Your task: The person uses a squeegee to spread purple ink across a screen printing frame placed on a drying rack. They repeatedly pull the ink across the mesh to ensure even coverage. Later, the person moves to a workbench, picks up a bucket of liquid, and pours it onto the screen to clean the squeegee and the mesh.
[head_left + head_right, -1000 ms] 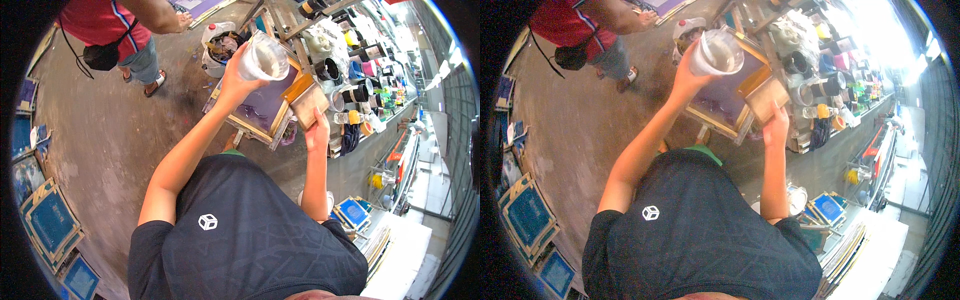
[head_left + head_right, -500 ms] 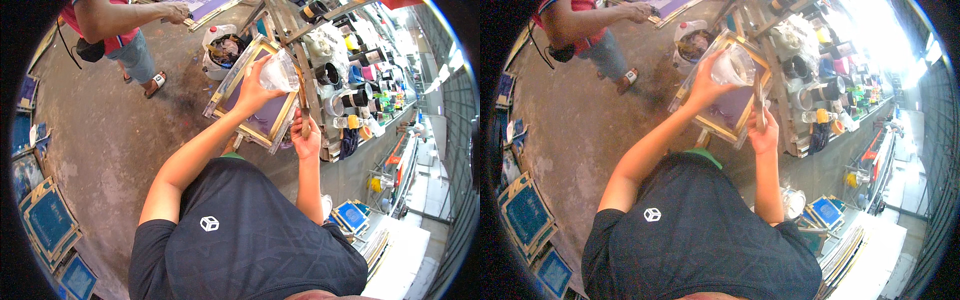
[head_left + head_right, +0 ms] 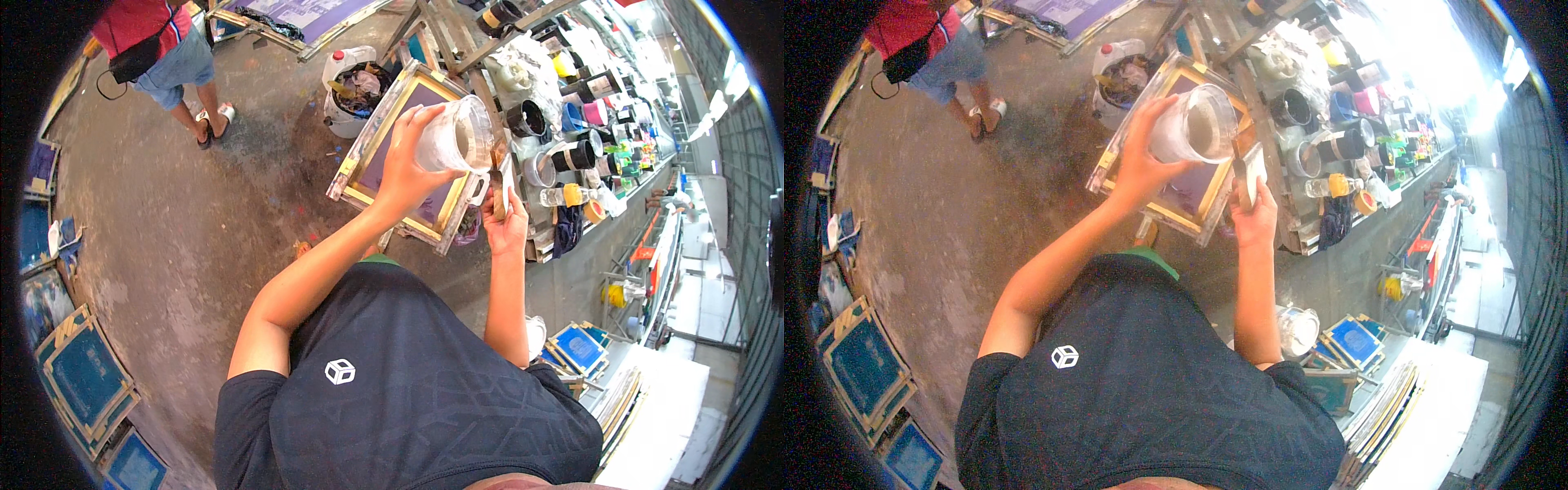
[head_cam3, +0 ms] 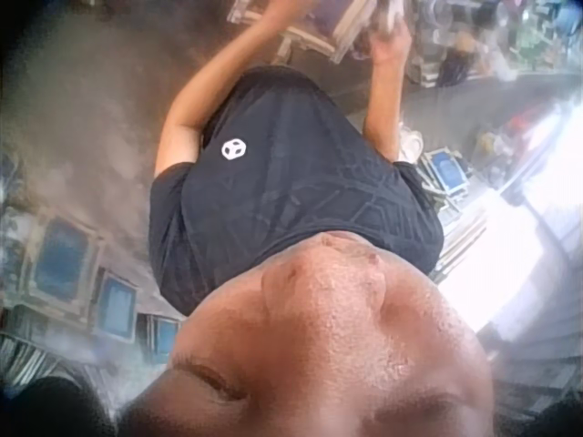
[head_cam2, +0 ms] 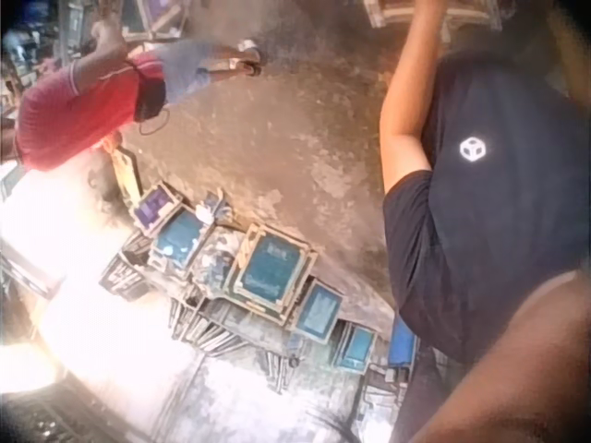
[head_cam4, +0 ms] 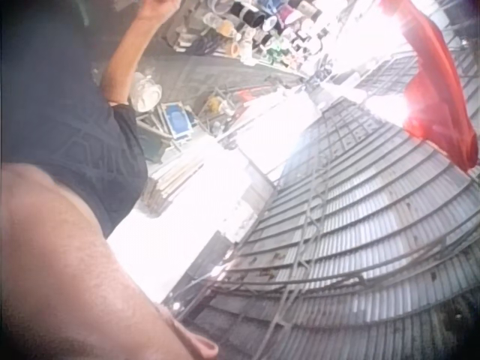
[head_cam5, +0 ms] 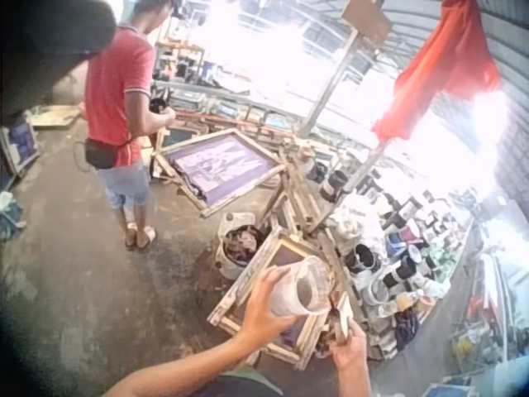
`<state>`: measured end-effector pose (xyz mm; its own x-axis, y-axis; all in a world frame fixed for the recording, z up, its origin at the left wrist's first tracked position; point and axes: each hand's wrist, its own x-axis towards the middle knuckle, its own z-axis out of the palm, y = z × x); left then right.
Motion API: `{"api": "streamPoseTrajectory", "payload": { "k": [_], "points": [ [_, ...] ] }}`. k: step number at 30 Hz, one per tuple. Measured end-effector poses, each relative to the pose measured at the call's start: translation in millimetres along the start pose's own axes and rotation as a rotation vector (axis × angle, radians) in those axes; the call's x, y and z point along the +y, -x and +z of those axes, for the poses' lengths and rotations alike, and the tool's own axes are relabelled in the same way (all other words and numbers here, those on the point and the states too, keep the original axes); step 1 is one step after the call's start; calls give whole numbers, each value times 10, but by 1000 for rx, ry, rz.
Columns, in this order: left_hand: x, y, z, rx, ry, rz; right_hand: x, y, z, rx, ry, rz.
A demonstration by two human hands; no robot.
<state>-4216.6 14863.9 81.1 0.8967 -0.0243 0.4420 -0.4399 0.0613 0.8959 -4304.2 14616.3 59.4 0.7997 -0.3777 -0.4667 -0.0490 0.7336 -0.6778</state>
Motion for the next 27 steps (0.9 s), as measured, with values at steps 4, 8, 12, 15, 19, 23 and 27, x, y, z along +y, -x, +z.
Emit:
{"api": "streamPoseTrajectory", "payload": {
  "k": [4, 8, 12, 15, 19, 23, 27],
  "points": [
    [5, 61, -32, 14, 142, -57, -78, -69, -110, -18, -6, -67],
    [-11, 84, -151, -18, 234, -249, 92, 83, 98, 34, 170, -450],
    [-333, 109, -141, -52, 397, -433, 204, 261, 300, -80, 299, -673],
    [-213, -28, -108, -109, 541, -582, 211, 330, 330, -40, 437, -788],
    [-42, -194, -77, -161, 621, -642, 250, 437, 465, -30, 524, -943],
    [-102, -304, -40, -148, 411, -447, 206, 408, 340, 11, 776, -1022],
    [86, -352, -37, -160, 299, -299, 160, 462, 383, -35, 1112, -1262]
  ]
}}
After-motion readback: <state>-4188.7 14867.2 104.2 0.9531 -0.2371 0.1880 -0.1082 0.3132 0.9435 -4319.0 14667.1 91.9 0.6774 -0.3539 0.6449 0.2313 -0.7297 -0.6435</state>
